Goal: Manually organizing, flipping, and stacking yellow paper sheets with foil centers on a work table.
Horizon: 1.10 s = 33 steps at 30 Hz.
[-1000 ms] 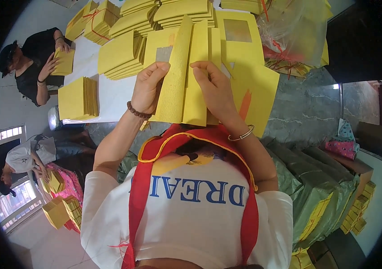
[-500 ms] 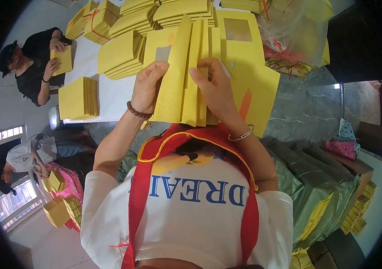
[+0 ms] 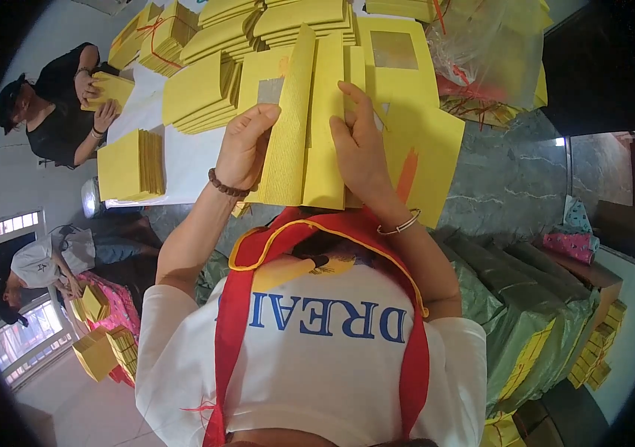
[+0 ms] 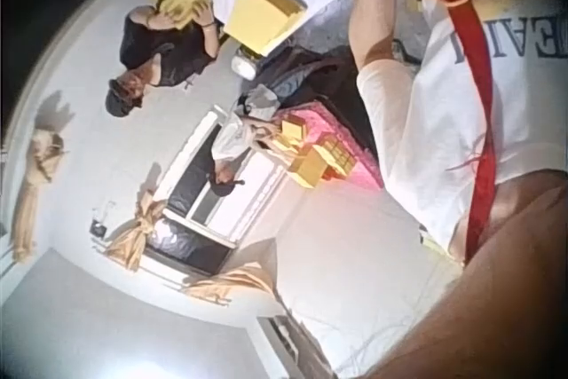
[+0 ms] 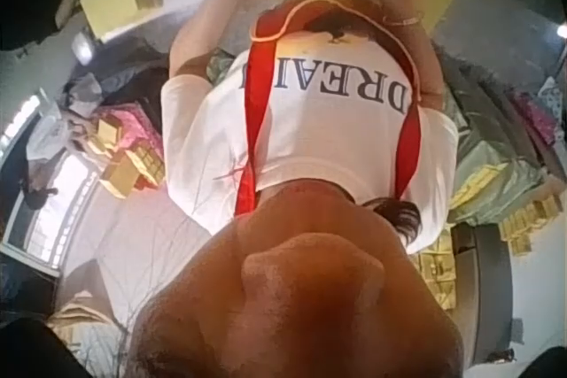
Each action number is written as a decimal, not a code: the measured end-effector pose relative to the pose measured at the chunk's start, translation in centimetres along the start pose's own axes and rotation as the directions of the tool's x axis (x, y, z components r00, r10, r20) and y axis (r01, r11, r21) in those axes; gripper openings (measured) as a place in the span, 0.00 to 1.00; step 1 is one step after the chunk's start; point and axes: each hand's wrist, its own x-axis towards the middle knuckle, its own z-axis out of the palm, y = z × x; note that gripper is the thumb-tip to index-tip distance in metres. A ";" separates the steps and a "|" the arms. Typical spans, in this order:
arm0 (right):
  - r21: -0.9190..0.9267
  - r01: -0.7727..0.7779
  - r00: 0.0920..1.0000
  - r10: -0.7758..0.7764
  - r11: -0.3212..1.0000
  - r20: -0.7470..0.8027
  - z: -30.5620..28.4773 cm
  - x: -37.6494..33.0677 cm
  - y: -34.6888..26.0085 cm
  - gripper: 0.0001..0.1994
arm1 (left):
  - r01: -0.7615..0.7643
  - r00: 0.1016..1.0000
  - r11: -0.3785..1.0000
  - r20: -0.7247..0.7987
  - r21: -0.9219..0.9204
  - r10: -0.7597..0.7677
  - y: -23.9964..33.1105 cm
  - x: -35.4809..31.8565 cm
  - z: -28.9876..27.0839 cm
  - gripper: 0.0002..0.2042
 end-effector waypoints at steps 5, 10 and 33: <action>-0.086 -0.003 1.000 0.003 0.996 0.000 -0.6 0.0 0.4 0.20 | -0.015 0.999 1.000 0.038 0.011 0.015 -0.1 0.1 -0.4 0.06; -0.152 -0.025 1.000 0.026 0.988 0.001 -0.4 -0.1 0.5 0.12 | 0.019 0.999 1.000 0.042 -0.014 -0.019 0.0 -0.1 -0.4 0.06; -0.033 -0.051 0.998 0.052 0.998 0.027 0.0 0.0 0.0 0.16 | -0.034 0.999 0.999 0.001 -0.037 0.035 -0.2 -0.1 0.1 0.06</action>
